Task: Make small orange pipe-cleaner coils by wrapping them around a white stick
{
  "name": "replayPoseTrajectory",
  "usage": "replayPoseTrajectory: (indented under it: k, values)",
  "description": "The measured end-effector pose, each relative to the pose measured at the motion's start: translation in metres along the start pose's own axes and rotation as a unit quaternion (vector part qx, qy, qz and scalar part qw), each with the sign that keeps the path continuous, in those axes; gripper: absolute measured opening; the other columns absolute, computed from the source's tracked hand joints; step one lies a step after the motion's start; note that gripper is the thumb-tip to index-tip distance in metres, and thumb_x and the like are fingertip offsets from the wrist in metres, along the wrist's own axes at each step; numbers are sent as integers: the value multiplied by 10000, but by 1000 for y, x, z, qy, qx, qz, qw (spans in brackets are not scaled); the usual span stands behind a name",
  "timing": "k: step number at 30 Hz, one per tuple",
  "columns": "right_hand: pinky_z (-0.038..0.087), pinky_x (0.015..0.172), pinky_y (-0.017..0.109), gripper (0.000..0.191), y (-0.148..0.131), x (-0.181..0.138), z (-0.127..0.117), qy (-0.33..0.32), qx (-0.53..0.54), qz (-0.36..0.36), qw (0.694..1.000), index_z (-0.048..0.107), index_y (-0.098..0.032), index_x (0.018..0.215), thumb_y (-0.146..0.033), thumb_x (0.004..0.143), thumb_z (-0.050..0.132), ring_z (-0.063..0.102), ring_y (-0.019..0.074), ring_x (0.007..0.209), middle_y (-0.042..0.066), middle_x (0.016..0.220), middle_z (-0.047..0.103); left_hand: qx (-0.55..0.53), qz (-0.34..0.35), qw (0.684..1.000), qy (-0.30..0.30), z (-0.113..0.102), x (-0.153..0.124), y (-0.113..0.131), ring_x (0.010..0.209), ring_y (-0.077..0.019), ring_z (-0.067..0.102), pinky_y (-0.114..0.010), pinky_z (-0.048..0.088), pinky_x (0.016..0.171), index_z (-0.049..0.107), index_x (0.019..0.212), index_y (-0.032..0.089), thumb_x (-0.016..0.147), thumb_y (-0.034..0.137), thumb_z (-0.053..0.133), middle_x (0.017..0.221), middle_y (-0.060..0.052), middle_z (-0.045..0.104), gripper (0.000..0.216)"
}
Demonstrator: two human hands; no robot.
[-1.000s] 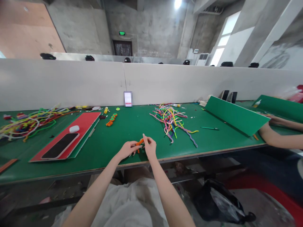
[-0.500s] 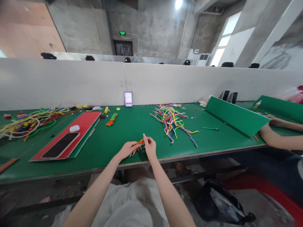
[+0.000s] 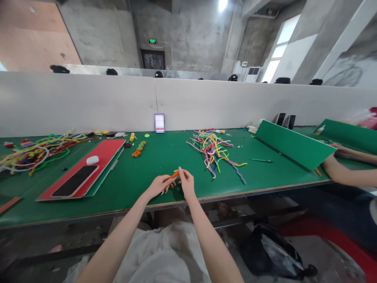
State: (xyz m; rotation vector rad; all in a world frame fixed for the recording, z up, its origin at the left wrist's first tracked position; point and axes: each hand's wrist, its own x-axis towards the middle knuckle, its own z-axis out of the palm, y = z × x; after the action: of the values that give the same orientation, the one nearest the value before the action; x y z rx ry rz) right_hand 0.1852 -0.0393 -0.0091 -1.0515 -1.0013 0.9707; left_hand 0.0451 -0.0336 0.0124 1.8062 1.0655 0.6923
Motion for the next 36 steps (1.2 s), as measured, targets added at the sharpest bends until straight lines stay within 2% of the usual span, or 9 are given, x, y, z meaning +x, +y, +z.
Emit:
replayPoseTrajectory:
  k: [7,16,30,36]
  values:
    - [375,390,200,439,3,1,1,33,-23,2,999,667,-126,782,-539,696,545,547,146,566,85,748,667,1,2,1000,1,0,-1,1,340,-66,413,-179,315,407,556,720,148,772,494,465,415,59,482,362]
    - [379,385,209,468,3,1,1,38,-32,4,999,653,-130,731,-581,671,546,540,140,519,71,688,658,7,2,1000,3,1,-2,2,342,-67,417,-183,316,409,558,706,150,750,515,487,413,60,480,374]
    - [330,350,186,400,4,1,2,65,-38,-2,997,538,-158,575,-548,661,573,403,82,403,-31,453,460,29,1,1000,11,1,-3,3,343,-75,413,-187,328,439,539,628,165,790,552,384,373,65,432,447]
    - [316,356,198,397,2,2,2,62,-22,-2,998,505,-169,542,-541,658,583,378,70,364,-50,421,437,24,-1,1000,8,1,-2,2,333,-74,400,-188,327,441,520,613,169,792,556,377,357,71,417,449]
